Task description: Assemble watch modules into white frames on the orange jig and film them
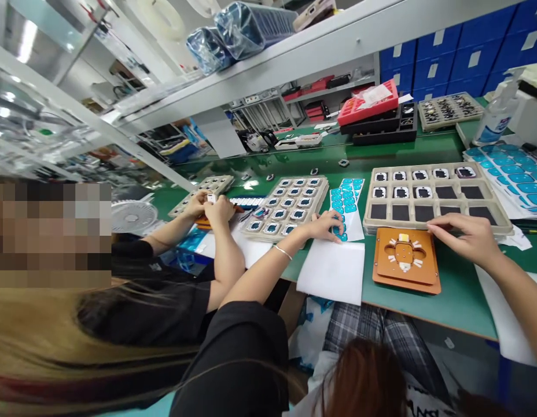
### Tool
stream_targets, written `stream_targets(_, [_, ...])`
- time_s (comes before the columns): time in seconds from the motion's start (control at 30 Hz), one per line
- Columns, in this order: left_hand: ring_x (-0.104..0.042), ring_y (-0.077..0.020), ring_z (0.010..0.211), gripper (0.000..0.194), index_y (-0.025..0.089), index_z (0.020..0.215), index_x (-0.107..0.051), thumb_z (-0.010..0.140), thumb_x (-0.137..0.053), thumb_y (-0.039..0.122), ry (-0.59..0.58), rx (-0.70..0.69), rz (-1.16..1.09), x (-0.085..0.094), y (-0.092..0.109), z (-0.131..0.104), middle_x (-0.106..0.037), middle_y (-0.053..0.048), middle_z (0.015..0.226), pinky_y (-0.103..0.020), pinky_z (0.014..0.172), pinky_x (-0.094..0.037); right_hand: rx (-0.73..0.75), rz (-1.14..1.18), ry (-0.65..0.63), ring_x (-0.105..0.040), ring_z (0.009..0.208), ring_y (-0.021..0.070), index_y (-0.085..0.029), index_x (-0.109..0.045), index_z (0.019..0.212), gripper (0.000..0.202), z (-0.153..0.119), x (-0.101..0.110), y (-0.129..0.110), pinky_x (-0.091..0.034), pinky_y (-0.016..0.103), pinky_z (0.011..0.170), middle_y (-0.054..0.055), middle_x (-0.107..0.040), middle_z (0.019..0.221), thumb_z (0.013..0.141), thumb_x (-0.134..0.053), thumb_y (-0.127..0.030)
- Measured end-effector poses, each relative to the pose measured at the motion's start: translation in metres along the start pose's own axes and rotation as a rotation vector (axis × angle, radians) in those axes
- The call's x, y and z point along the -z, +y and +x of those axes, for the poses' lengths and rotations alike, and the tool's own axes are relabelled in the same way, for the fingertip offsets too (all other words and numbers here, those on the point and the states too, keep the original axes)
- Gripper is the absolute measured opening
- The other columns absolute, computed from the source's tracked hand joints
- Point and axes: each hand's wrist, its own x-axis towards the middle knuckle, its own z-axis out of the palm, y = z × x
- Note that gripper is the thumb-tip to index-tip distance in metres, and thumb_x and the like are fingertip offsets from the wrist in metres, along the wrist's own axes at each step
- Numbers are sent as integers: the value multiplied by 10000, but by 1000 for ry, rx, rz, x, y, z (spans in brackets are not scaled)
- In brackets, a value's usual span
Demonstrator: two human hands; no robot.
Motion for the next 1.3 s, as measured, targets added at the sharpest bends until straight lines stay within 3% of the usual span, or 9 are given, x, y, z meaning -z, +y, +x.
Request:
stream_targets(0.2, [-399, -362, 1267, 450, 289, 1077, -672, 733, -750, 570, 16, -46, 51, 2, 2, 6, -478, -83, 1349, -450, 994, -280, 108, -49, 1, -724, 654, 177, -223, -707, 837, 122, 3, 2, -3, -583, 278, 615, 23, -769, 779, 924, -622, -236])
stream_targets(0.33, [-391, -379, 1241, 422, 241, 905, -689, 703, -764, 603, 19, -50, 89, 4, 6, 10, -475, -93, 1333, -468, 984, -271, 169, -62, -6, -733, 648, 201, -226, -714, 840, 105, 3, 2, -1, -583, 284, 597, 38, -770, 775, 908, -635, -222])
stream_targets(0.5, [-379, -381, 1243, 446, 264, 971, -690, 671, -800, 574, 27, -80, 94, 6, 12, 13, -445, -91, 1357, -452, 978, -273, 211, -102, -47, -743, 669, 233, -268, -728, 848, 119, 2, 2, 7, -585, 326, 599, 29, -773, 788, 908, -626, -277])
stream_targets(0.7, [-380, -369, 1253, 424, 225, 822, -680, 652, -808, 592, -15, -100, 55, 8, 10, 19, -441, -77, 1378, -399, 918, -316, 326, -139, -28, -729, 639, 213, -267, -699, 865, 107, 6, 3, 3, -555, 309, 577, 18, -763, 756, 927, -611, -261])
stream_targets(0.8, [-386, -352, 1269, 391, 230, 840, -683, 648, -831, 536, -8, -87, 33, 8, 7, 18, -468, -69, 1366, -384, 925, -320, 357, -166, -45, -726, 638, 202, -243, -691, 873, 114, 7, 3, 3, -541, 301, 589, 30, -766, 760, 937, -597, -233])
stream_targets(1.03, [-430, -332, 1244, 400, 250, 1083, -658, 797, -697, 525, 152, 92, 12, -9, 4, -5, -538, -80, 1285, -417, 982, -324, 292, -184, -83, -728, 660, 192, -203, -714, 849, 149, 6, 4, 0, -543, 291, 635, 45, -771, 765, 938, -595, -206])
stream_targets(1.17, [-409, -353, 1269, 340, 226, 1010, -669, 798, -705, 489, 221, 227, 24, -20, 13, -12, -533, -83, 1293, -446, 980, -346, 310, -180, -100, -710, 644, 181, -193, -718, 871, 136, 6, 4, -6, -525, 293, 625, 41, -769, 765, 937, -599, -192])
stream_targets(1.3, [-420, -361, 1277, 317, 224, 972, -672, 814, -688, 498, 215, 330, 13, -24, 22, -11, -540, -74, 1302, -473, 998, -364, 308, -174, -106, -691, 630, 177, -179, -718, 870, 134, 7, 5, -9, -509, 290, 618, 35, -762, 750, 938, -603, -190])
